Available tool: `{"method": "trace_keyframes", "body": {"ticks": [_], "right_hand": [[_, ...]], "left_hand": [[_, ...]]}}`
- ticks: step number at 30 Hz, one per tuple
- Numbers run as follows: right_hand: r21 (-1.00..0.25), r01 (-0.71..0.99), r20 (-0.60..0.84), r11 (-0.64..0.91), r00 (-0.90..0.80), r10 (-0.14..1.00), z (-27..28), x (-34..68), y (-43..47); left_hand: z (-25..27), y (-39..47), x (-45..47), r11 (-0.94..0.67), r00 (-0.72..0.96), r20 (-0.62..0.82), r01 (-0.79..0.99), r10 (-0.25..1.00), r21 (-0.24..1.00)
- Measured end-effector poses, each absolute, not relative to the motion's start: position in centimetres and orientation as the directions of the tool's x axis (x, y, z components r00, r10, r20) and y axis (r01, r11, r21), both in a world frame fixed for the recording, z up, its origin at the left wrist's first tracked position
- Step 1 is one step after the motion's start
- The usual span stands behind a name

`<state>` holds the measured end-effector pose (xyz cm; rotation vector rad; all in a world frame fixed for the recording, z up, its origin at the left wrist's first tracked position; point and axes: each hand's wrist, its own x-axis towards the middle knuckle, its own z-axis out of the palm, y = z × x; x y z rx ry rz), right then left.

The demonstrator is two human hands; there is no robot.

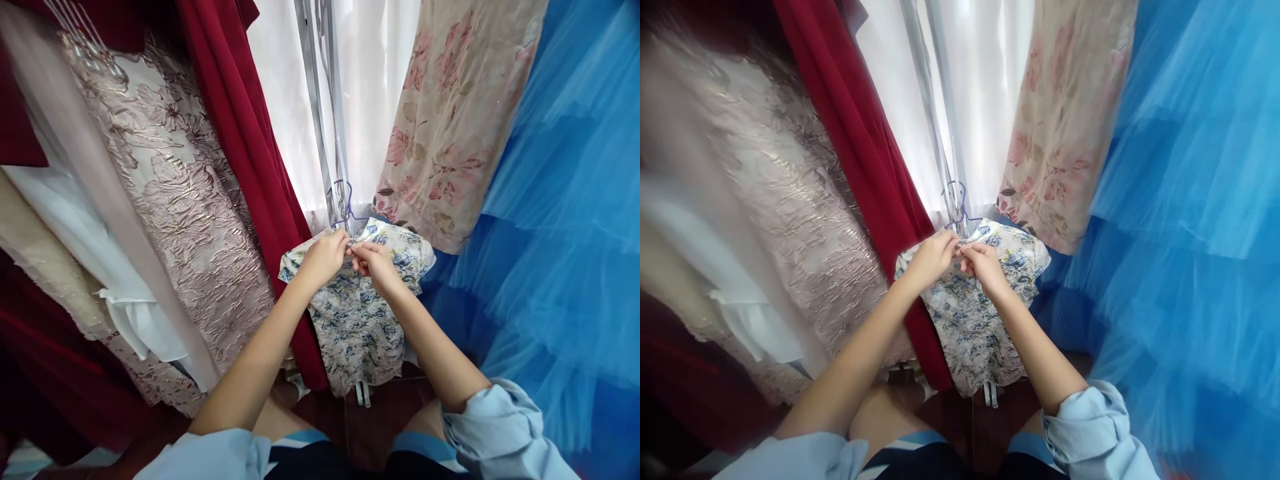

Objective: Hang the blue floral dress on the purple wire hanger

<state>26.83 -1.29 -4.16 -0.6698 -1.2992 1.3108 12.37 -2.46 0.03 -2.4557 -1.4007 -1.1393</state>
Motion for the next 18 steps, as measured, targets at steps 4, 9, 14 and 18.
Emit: {"method": "trace_keyframes", "body": {"ticks": [4, 9, 14, 18], "right_hand": [[-0.923, -0.255, 0.349, 0.289, -0.237, 0.906, -5.3, 25.8, -0.9], [-0.946, -0.162, 0.314, 0.279, -0.252, 0.915, -8.0, 24.8, -0.4], [-0.978, -0.157, 0.181, 0.138, -0.312, 0.933, -12.3, 25.6, -1.5], [-0.973, -0.231, 0.105, 0.015, -0.385, 0.917, -14.8, 26.3, -3.6]], "left_hand": [[0.8, -3.3, 12.3, -0.565, 0.212, 0.669, 0.738, 0.713, 0.369], [1.4, -3.2, 11.3, -0.552, 0.016, 0.686, 0.607, 0.728, 0.572], [2.0, -0.8, 5.7, -0.518, -0.181, 0.723, 0.585, 0.667, 0.624], [-0.3, -0.6, -0.5, -0.259, -0.254, 0.755, 0.834, 0.604, 0.488]]}}
